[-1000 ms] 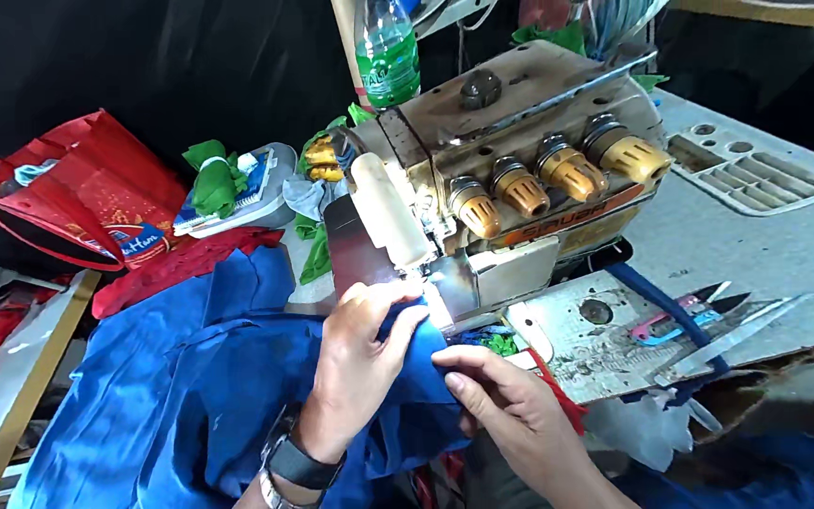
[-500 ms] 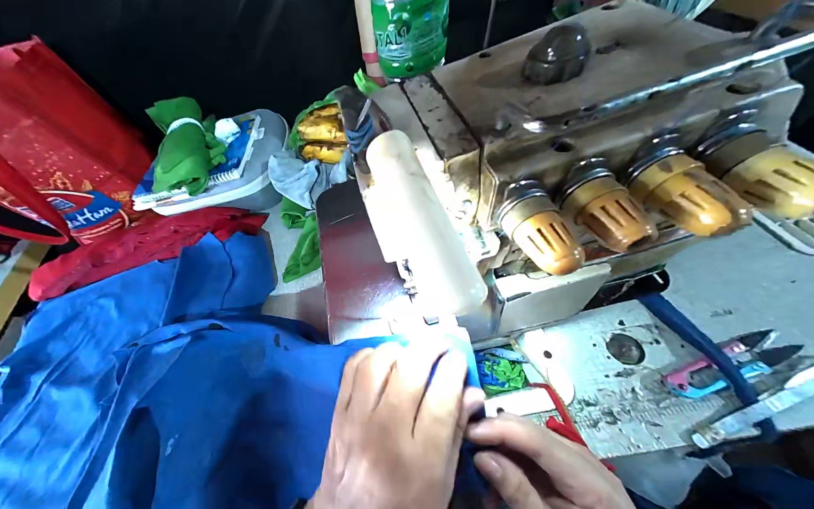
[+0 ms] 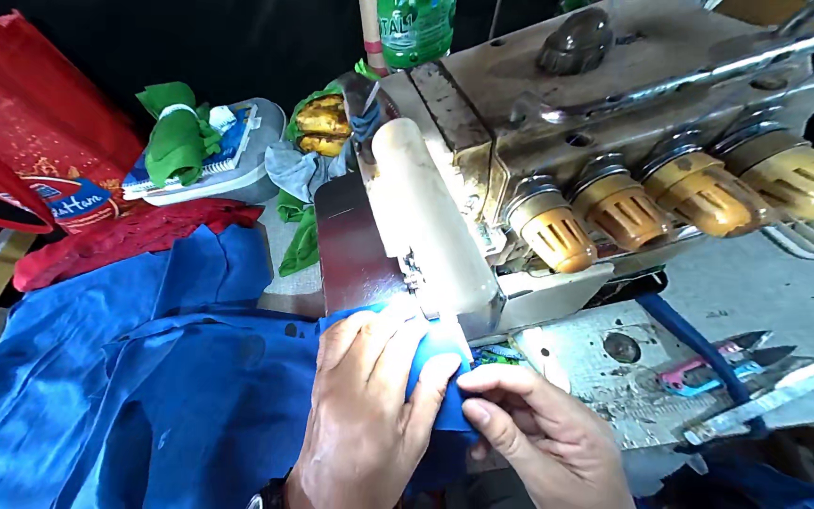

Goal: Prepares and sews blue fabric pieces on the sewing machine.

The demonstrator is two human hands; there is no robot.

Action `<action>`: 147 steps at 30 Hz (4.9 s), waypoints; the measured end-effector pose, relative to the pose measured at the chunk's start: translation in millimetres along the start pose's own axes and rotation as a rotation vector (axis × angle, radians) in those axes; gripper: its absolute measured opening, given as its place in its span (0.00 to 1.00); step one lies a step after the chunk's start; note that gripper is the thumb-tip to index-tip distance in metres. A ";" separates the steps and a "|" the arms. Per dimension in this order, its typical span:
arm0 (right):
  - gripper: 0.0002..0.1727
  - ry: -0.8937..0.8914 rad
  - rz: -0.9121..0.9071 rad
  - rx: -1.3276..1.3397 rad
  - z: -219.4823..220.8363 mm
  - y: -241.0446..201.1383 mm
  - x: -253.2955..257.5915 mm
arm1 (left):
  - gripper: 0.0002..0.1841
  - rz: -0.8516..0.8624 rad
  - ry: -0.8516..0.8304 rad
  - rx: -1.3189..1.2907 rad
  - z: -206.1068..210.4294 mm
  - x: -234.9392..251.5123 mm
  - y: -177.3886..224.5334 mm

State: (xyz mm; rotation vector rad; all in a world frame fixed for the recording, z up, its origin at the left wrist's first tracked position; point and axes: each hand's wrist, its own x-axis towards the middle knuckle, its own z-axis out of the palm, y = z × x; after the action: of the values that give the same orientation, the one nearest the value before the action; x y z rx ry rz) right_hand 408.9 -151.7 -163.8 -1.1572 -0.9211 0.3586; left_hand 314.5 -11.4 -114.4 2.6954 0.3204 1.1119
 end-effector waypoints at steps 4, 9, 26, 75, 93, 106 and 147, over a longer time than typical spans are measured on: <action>0.07 0.058 0.117 0.030 -0.8 8.3 -2.1 | 0.13 0.009 0.020 -0.006 0.7 0.6 2.2; 0.14 0.098 0.234 0.137 -6.1 9.7 -7.8 | 0.14 0.020 0.006 -0.017 1.9 -1.1 -0.2; 0.07 0.143 0.092 -0.059 3.4 -5.8 -11.9 | 0.25 -0.050 -0.014 0.261 7.6 -27.0 17.4; 0.18 -0.013 0.247 0.268 64.8 -24.9 -8.0 | 0.10 -0.004 -0.164 -0.331 -55.9 -54.3 3.3; 0.10 0.357 0.133 -0.122 -11.2 -2.7 -10.4 | 0.09 -0.232 0.007 -0.508 22.8 -47.3 41.6; 0.14 -0.236 0.274 -0.144 51.0 -18.5 -34.0 | 0.09 -0.016 0.206 -0.052 -115.5 -23.8 4.0; 0.07 -0.173 0.217 -0.153 72.8 21.6 -12.9 | 0.07 -0.765 0.217 -0.204 -136.2 -210.1 -25.2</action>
State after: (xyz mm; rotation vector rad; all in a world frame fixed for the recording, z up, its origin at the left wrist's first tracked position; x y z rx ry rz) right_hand 349.2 -106.3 -181.3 -1.3879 -0.9889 0.5794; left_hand 69.1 -30.9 -166.7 1.9699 1.0891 1.0918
